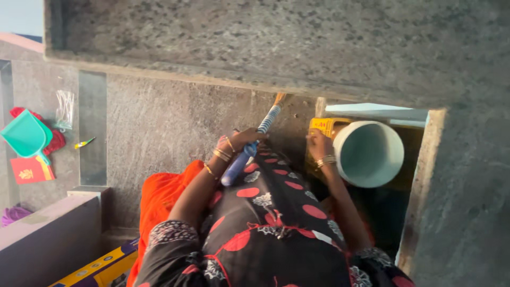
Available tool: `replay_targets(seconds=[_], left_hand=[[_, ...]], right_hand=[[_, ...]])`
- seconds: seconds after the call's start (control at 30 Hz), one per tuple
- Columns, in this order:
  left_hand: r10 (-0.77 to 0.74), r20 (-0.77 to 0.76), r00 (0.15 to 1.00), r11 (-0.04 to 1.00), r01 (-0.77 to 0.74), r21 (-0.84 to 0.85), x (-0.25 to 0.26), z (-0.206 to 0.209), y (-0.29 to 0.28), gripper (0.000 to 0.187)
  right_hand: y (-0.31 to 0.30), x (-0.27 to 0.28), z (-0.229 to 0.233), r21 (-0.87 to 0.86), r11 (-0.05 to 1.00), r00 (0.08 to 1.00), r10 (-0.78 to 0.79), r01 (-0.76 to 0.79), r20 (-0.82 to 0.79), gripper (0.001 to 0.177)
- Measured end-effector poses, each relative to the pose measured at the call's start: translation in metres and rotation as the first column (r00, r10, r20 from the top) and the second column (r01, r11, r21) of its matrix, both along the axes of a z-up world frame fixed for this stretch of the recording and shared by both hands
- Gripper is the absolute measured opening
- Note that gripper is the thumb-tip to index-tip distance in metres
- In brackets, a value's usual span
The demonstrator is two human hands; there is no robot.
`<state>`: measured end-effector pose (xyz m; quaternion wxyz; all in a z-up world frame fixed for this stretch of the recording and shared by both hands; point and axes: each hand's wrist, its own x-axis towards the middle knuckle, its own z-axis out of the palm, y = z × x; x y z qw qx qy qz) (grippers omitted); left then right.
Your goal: The person sweeps the floor using a broom, moving an orange cloth and a bucket to clear the path and handling a small metal container.
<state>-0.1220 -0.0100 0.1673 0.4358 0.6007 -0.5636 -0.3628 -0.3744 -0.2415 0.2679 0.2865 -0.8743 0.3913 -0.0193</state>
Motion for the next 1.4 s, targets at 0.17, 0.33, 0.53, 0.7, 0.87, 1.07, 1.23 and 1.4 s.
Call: replay_targets(seconds=[0.17,0.33,0.53,0.7,0.87,1.07,1.23,1.4], left_hand=[[0.128,0.047,0.991,0.958,-0.111,-0.264,0.003,0.035,0.027,0.043],[0.372,-0.165,0.914,0.883,-0.403,-0.239,-0.018,0.116,0.066,0.056],[0.365,-0.529,0.766,0.854,-0.502,-0.139,-0.046,0.070,0.040,0.053],[0.270,-0.946,0.180,0.889,-0.424,0.173,-0.083,-0.018,-0.023,0.033],[0.686,-0.700,0.202,0.693,-0.477,0.542,-0.099,-0.037,-0.073,0.029],[0.647,-0.688,0.329,0.716,-0.574,0.398,-0.132,-0.056,-0.110,0.043],[0.571,-0.487,0.662,0.724,-0.685,-0.083,-0.175,-0.062,-0.113,0.047],[0.373,-0.860,0.349,0.854,-0.492,0.170,-0.201,-0.042,-0.112,0.049]], right_hand=[[0.095,0.073,0.100,0.110,0.914,0.919,0.381,-0.391,0.104,0.050],[0.146,0.101,0.141,0.119,0.662,0.667,0.699,-0.740,0.260,0.071],[0.139,0.096,0.075,-0.070,0.663,0.632,0.736,-0.746,0.242,0.042],[0.106,0.088,0.044,0.415,0.806,0.900,0.428,-0.421,0.080,0.027],[0.092,0.067,0.040,0.837,0.548,0.996,0.082,-0.009,-0.042,0.049],[0.074,0.028,0.015,0.913,0.386,0.984,-0.165,0.132,-0.072,0.030],[0.056,-0.001,0.005,0.923,0.345,0.934,-0.354,0.173,-0.043,0.026],[0.024,-0.030,-0.017,0.964,0.167,0.805,-0.589,0.206,-0.070,0.022]])
